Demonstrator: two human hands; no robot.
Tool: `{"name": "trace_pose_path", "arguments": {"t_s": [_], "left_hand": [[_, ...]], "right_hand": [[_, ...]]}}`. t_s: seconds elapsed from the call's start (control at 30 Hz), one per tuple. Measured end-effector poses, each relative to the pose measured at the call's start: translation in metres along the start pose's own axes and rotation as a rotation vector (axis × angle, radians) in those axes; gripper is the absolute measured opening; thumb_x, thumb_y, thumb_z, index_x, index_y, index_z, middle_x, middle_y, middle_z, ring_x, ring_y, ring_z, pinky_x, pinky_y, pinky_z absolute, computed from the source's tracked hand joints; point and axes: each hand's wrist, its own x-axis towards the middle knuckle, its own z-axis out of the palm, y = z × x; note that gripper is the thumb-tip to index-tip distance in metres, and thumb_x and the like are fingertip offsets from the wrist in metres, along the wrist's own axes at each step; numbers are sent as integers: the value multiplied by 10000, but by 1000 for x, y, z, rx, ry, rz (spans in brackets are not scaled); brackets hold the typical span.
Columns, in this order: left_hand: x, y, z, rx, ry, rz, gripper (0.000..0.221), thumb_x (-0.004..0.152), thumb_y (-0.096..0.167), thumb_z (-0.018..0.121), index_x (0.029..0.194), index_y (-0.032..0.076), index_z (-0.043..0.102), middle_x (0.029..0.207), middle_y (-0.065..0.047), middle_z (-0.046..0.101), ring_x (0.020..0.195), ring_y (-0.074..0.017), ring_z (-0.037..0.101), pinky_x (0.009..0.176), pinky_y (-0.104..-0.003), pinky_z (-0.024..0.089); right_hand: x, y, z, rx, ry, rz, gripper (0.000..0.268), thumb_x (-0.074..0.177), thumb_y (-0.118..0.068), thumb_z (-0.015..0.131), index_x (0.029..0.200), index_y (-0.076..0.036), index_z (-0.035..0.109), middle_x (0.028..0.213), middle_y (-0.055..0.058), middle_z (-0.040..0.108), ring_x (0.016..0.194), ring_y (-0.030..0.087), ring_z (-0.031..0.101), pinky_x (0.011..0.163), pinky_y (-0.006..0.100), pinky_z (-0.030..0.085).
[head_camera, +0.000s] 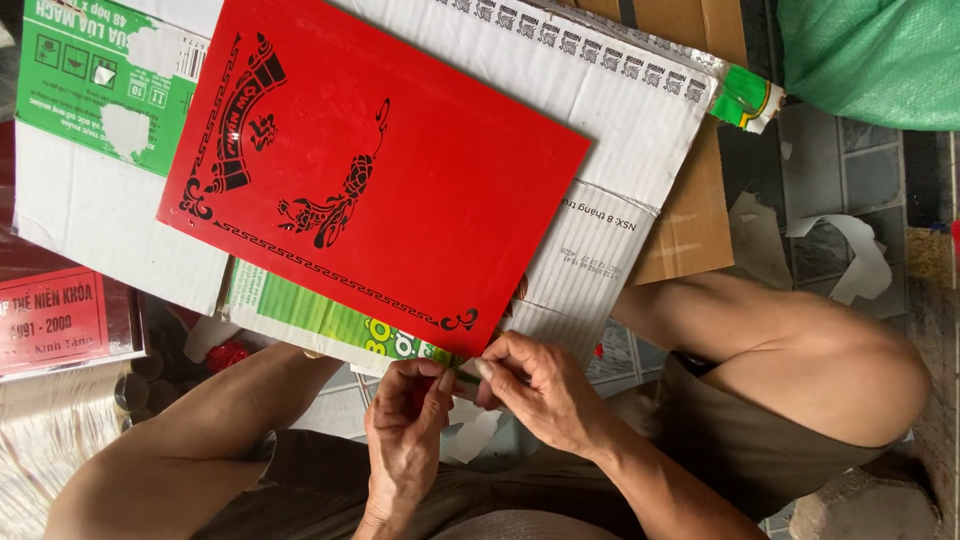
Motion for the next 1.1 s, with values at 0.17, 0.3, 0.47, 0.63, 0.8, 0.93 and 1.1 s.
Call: {"name": "trace_pose_path", "arguments": {"t_s": [0.17,0.3,0.47,0.63,0.8,0.93,1.1], "left_hand": [[-9,29,15,434,50,148,115,936,32,684,1044,35,645,798,-15,686,676,-77,615,624,-243,515],[-11,33,20,790,19,431,284,873,-16,683,1152,38,683,853,-68,656,638,-137,629,573,-287,538],[-10,34,21,828,-18,446,340,874,-20,683,1207,49,676,885,-71,658,658,-154,666,580,-304,562],[-4,37,27,841,-25,524,441,887,-10,671,1321,60,644,931,-70,662,709,-164,684,612,-317,585],[0,36,31,1110,-56,517,534,890,48,682,1416,61,591,846,-79,626,764,-215,660,687,-362,574],[-3,41,23,1086,-72,620,568,861,-1,652,1423,44,589,941,-93,648,846,-224,676,727,-356,578],[0,23,3,159,-114,68,203,921,41,709,1110,-5,651,945,-70,743,830,-109,673,716,-270,567]], "right_hand": [[7,4,3,-107,213,-114,66,1002,-79,619,975,-18,616,708,59,747,635,98,739,525,243,600],[9,-1,5,-252,261,-97,87,987,-95,659,949,-27,622,654,56,712,545,91,680,436,266,515],[11,-3,6,-258,291,-117,83,982,-89,671,949,-28,625,649,51,695,542,92,658,446,266,497],[10,1,8,-310,294,-126,84,984,-93,665,954,-36,612,644,37,688,529,73,662,438,251,502],[11,0,7,-262,259,-134,58,996,-88,636,969,-37,637,703,46,705,556,101,641,454,263,486],[13,13,-1,133,91,-64,129,1042,-123,575,995,-35,656,748,41,735,647,75,713,571,247,612],[5,-3,0,-43,-106,-36,115,1031,-132,621,983,-35,659,696,44,722,599,70,661,533,250,564]]}}
